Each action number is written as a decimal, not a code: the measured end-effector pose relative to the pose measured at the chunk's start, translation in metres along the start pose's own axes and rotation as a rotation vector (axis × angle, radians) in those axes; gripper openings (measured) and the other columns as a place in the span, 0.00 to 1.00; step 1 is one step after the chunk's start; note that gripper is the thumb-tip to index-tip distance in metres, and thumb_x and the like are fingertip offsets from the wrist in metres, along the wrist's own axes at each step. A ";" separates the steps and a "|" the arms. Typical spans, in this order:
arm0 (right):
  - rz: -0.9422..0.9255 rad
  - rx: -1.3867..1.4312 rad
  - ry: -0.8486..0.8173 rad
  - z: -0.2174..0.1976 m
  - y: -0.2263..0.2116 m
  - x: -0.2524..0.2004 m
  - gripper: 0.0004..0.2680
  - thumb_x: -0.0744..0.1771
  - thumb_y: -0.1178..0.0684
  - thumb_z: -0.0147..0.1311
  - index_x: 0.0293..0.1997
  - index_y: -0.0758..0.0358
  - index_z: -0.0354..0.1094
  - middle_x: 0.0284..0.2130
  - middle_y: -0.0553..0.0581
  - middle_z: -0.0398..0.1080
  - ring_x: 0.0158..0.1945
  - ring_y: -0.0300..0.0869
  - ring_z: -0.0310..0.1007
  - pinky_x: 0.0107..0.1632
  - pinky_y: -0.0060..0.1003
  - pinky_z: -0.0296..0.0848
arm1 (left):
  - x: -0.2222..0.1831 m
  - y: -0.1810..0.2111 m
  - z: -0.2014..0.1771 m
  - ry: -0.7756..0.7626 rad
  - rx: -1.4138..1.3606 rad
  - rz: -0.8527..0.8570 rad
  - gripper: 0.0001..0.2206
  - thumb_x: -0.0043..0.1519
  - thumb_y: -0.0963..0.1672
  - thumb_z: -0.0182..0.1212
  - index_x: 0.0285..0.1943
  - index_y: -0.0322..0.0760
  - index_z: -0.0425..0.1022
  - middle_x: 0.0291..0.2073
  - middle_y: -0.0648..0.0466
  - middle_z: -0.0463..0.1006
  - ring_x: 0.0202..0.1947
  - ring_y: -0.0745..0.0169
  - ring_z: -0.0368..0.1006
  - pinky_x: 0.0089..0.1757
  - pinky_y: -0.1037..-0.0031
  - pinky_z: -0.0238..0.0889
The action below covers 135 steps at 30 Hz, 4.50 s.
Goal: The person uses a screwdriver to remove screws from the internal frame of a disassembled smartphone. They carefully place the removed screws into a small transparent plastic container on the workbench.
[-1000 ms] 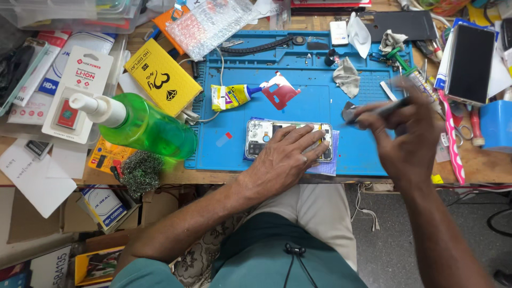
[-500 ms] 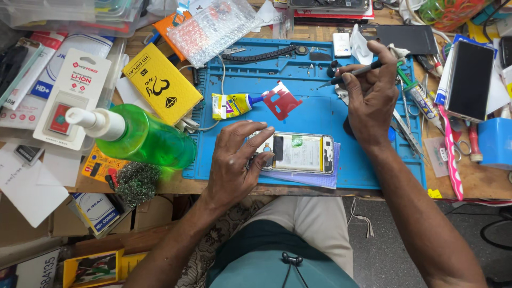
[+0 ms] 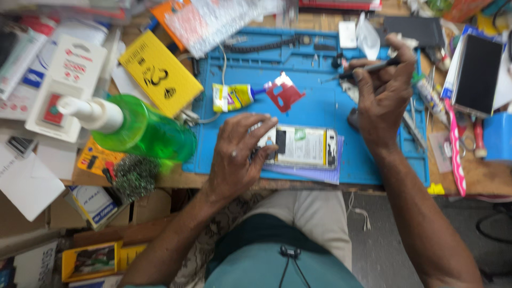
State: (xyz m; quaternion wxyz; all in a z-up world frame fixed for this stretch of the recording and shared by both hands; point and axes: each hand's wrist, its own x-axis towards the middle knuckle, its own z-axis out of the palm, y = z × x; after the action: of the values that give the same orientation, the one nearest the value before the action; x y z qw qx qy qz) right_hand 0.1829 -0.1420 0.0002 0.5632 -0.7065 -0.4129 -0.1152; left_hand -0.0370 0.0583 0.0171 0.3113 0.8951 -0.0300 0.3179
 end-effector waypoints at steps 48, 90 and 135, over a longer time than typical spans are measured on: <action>0.157 0.054 0.082 -0.034 -0.046 -0.122 0.21 0.79 0.65 0.51 0.75 0.52 0.37 0.51 0.71 0.75 0.54 0.51 0.81 0.60 0.41 0.81 | 0.010 0.021 0.048 -0.389 0.082 0.167 0.14 0.64 0.46 0.63 0.56 0.39 0.78 0.60 0.50 0.74 0.65 0.49 0.66 0.61 0.56 0.58; 0.028 -0.360 -0.241 -0.032 -0.102 -0.038 0.20 0.67 0.59 0.68 0.65 0.60 0.64 0.44 0.61 0.77 0.44 0.44 0.82 0.46 0.37 0.81 | -0.002 0.022 0.050 -0.570 0.284 0.219 0.37 0.65 0.58 0.51 0.79 0.38 0.50 0.77 0.49 0.52 0.77 0.51 0.45 0.71 0.52 0.37; 0.042 -0.430 -0.317 -0.028 -0.111 -0.031 0.22 0.67 0.57 0.71 0.67 0.55 0.63 0.40 0.57 0.78 0.45 0.44 0.82 0.46 0.37 0.82 | -0.001 0.021 0.044 -0.545 0.261 0.275 0.33 0.61 0.58 0.59 0.75 0.50 0.62 0.77 0.46 0.54 0.77 0.45 0.48 0.69 0.48 0.42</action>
State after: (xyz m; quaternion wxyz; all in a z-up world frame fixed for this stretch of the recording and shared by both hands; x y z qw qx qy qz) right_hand 0.0930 -0.1780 0.0682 0.3307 -0.8275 -0.4473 -0.0766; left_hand -0.0187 0.0158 0.0009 0.1287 0.9671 -0.1917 0.1069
